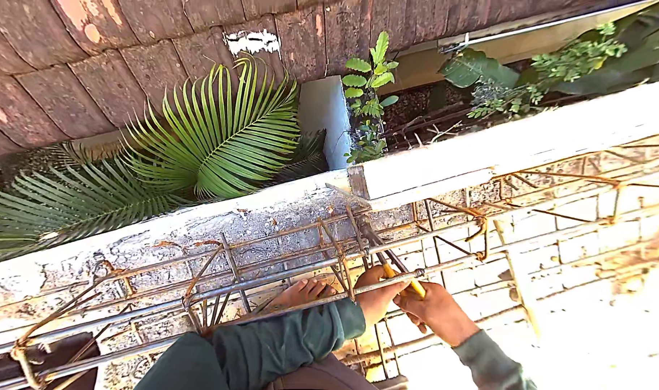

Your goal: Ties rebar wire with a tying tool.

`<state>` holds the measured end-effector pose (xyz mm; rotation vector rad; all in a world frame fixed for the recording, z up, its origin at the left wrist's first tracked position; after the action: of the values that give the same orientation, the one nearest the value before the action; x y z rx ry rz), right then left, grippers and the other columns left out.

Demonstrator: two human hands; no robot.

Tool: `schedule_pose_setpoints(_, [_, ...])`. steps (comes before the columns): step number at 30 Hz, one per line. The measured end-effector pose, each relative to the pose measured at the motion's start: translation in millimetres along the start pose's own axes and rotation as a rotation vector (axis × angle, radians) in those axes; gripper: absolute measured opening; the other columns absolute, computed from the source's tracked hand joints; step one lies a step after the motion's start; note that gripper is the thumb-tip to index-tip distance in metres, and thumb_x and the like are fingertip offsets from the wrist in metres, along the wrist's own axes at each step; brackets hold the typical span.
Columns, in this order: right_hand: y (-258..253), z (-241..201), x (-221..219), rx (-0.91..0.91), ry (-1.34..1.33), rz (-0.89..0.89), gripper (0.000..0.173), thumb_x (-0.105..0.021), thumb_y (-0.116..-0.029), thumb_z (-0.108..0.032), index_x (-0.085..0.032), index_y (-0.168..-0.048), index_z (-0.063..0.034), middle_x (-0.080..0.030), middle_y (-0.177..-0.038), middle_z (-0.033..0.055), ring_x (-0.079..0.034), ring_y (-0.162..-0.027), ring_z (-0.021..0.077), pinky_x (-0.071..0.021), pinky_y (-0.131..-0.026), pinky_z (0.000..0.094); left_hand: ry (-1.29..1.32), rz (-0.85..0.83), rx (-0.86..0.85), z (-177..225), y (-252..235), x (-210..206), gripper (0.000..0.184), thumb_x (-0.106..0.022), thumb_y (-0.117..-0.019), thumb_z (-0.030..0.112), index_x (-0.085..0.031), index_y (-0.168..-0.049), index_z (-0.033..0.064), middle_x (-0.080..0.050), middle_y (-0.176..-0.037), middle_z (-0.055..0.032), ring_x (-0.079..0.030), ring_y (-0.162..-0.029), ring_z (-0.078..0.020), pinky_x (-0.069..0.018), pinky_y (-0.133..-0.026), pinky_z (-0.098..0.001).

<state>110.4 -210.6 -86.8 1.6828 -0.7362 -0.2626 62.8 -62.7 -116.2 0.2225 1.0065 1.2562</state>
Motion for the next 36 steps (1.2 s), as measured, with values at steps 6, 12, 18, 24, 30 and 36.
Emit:
schedule_pose_setpoints(6, [1.6, -33.5, 39.6, 0.033, -0.050, -0.257, 0.014, -0.072, -0.0879, -0.021, -0.072, -0.096, -0.0106, -0.073, -0.076, 0.0017, -0.064, -0.051, 0.0113, -0.0543, -0.046, 0.0251, 0.211, 0.015, 0.083, 15.6, -21.3, -41.6, 0.027, -0.058, -0.1046, 0.021, -0.060, -0.122, 0.0007, -0.066, -0.098, -0.0059, -0.063, -0.082, -0.0095, -0.0522, -0.071, -0.0252])
schedule_pose_setpoints(12, [5.2, -23.5, 20.4, 0.014, -0.124, -0.227, 0.006, -0.071, -0.0820, -0.016, -0.070, -0.086, -0.0113, -0.067, -0.066, -0.0005, -0.061, -0.049, 0.0102, -0.0519, -0.045, 0.0253, 0.167, 0.053, 0.105, 12.9, -12.4, -36.2, 0.030, -0.060, -0.1037, 0.021, -0.058, -0.124, -0.0010, -0.064, -0.104, -0.0091, -0.065, -0.084, -0.0109, -0.0553, -0.073, -0.0266])
schedule_pose_setpoints(18, [6.9, 0.1, -9.4, 0.022, -0.213, -0.089, 0.009, -0.068, -0.0825, -0.019, -0.068, -0.080, -0.0095, -0.067, -0.063, 0.0003, -0.062, -0.048, 0.0118, -0.0540, -0.047, 0.0285, 0.003, 0.112, 0.186, -0.7, -1.2, -24.9, 0.042, -0.064, -0.1023, 0.030, -0.057, -0.129, -0.0015, -0.063, -0.114, -0.0152, -0.065, -0.090, -0.0173, -0.0559, -0.083, -0.0340])
schedule_pose_setpoints(24, [45.0, -61.9, 39.7, 0.220, 0.660, 0.417, 0.052, -0.083, -0.0836, -0.031, -0.068, -0.120, 0.0014, -0.070, -0.107, 0.0254, -0.069, -0.092, 0.0452, -0.0538, -0.077, 0.0665, 0.255, 0.123, 0.221, 20.5, -16.2, -46.1, 0.029, -0.062, -0.1034, 0.020, -0.058, -0.123, -0.0017, -0.064, -0.093, -0.0085, -0.062, -0.072, -0.0105, -0.0535, -0.065, -0.0259])
schedule_pose_setpoints(30, [46.3, -63.5, 14.0, 0.289, 1.145, 0.756, 0.052, -0.084, -0.0799, -0.012, -0.064, -0.123, 0.0089, -0.066, -0.114, 0.0324, -0.068, -0.096, 0.0521, -0.0552, -0.068, 0.0607, 0.178, 0.197, 0.217, 9.1, -26.3, -43.0, 0.033, -0.069, -0.0991, 0.021, -0.062, -0.122, -0.0018, -0.068, -0.110, -0.0152, -0.065, -0.099, -0.0184, -0.0528, -0.087, -0.0356])
schedule_pose_setpoints(36, [40.1, -59.5, 16.9, 0.036, 1.126, 0.495, 0.042, -0.068, -0.0873, -0.004, -0.059, -0.128, 0.0042, -0.065, -0.118, 0.0290, -0.072, -0.084, 0.0456, -0.0570, -0.065, 0.0569, 0.065, 0.239, 0.192, 7.1, -23.6, -40.5, 0.036, -0.069, -0.0991, 0.029, -0.064, -0.121, 0.0008, -0.069, -0.108, -0.0136, -0.065, -0.098, -0.0192, -0.0528, -0.090, -0.0388])
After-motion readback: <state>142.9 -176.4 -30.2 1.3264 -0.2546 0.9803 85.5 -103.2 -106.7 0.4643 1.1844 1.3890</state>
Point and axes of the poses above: each hand's wrist, its own y-axis away from the middle knuckle, its own x-axis out of the back of the hand, z = x × y, the point moved 8 cm from there along -y, towards the middle knuckle
